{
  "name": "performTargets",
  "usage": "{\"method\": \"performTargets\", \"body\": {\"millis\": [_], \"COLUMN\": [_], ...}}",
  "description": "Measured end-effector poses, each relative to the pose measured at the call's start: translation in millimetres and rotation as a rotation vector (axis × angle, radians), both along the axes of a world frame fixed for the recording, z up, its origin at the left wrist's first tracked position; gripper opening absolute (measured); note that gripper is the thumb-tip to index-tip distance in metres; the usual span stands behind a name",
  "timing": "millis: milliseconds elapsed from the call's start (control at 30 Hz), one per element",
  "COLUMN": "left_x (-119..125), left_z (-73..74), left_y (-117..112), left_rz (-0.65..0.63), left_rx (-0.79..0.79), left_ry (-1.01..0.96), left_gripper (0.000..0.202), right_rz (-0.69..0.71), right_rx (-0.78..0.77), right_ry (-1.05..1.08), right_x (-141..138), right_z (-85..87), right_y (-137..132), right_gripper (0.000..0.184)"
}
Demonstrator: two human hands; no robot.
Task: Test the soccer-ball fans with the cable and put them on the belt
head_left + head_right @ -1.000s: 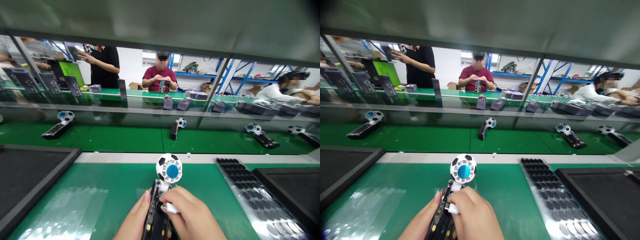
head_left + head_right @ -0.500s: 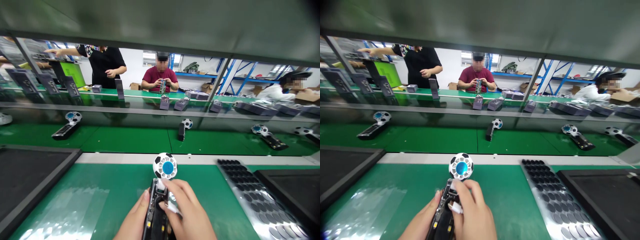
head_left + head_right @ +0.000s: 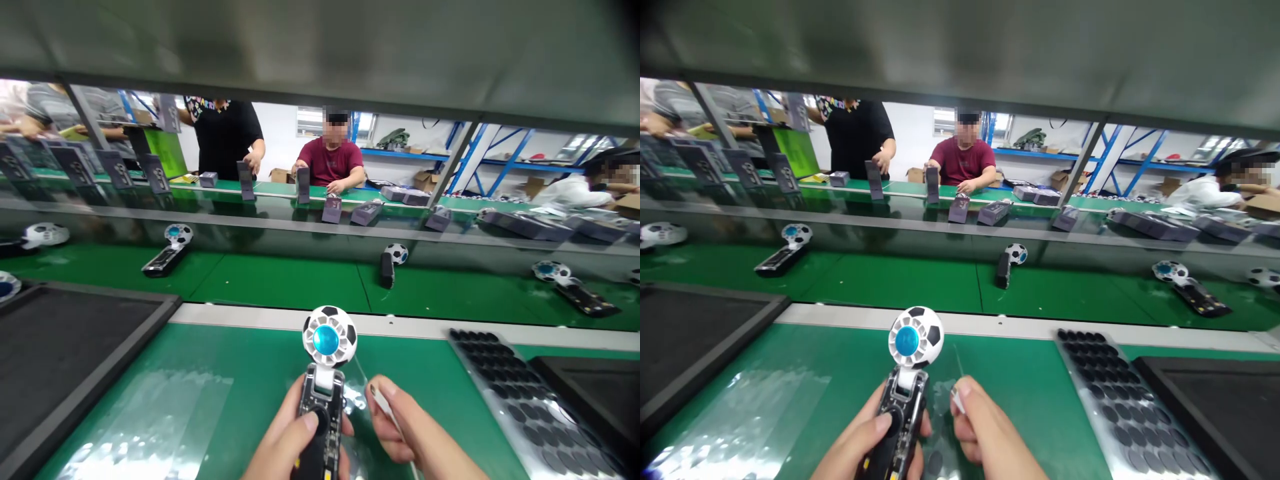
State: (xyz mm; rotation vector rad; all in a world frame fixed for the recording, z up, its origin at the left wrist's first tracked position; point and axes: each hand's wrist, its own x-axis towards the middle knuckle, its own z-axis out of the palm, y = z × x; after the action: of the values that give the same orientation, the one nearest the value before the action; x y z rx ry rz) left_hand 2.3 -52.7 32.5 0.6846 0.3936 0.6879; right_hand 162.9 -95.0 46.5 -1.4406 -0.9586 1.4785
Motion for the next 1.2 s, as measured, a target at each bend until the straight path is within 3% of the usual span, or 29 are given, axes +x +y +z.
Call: {"method": "performTargets", "body": {"millis": [67, 100, 333, 633, 800, 933, 1033, 1100, 1200], "left_x": [0, -1, -3, -6, -1, -4, -17, -24, -22], "left_z": [0.6, 0.3, -1.5, 1.9, 2.2, 9.4, 25.8, 37.2, 42.3], "left_y": [-1, -1, 4, 5, 3, 4, 24, 48, 96], "left_rz": [0.011, 0.016, 0.021, -0.045, 0.042, 0.142, 0.225, 0.333, 0.429], "left_rx": [0.032, 0.028, 0.000, -0.045, -0.100, -0.097, -0.069, 0.021, 0.236], "left_ry": [0.036, 0.050, 0.064, 0.108, 0.186, 0.252, 0.384, 0.521, 0.614], "left_gripper": [0.042, 0.038, 0.020, 0.050, 0.063, 0.060, 0.043, 0.037, 0.027], "right_rz": [0.094, 0.124, 0.227, 0.204, 0.127, 0.123, -0.055, -0.099, 0.121], "right_rx": [-0.014, 0.001, 0.136, 0.186, 0.230, 0.203, 0.163, 0.133, 0.168], "right_ry": [0.166, 0.146, -0.396, -0.507, -0.590, -0.541, -0.596, -0.620, -0.749], "right_x": [1, 1, -5, -14, -22, -13, 3, 9, 3], "right_z": [-2.2, -1.4, 19.1, 17.6, 10.6, 13.8, 22.6, 25.2, 17.4], "right_y": [0, -1, -5, -4, -3, -4, -6, -5, -2], "right_gripper": [0.042, 0.041, 0.022, 0.017, 0.019, 0.020, 0.025, 0.024, 0.004]}}
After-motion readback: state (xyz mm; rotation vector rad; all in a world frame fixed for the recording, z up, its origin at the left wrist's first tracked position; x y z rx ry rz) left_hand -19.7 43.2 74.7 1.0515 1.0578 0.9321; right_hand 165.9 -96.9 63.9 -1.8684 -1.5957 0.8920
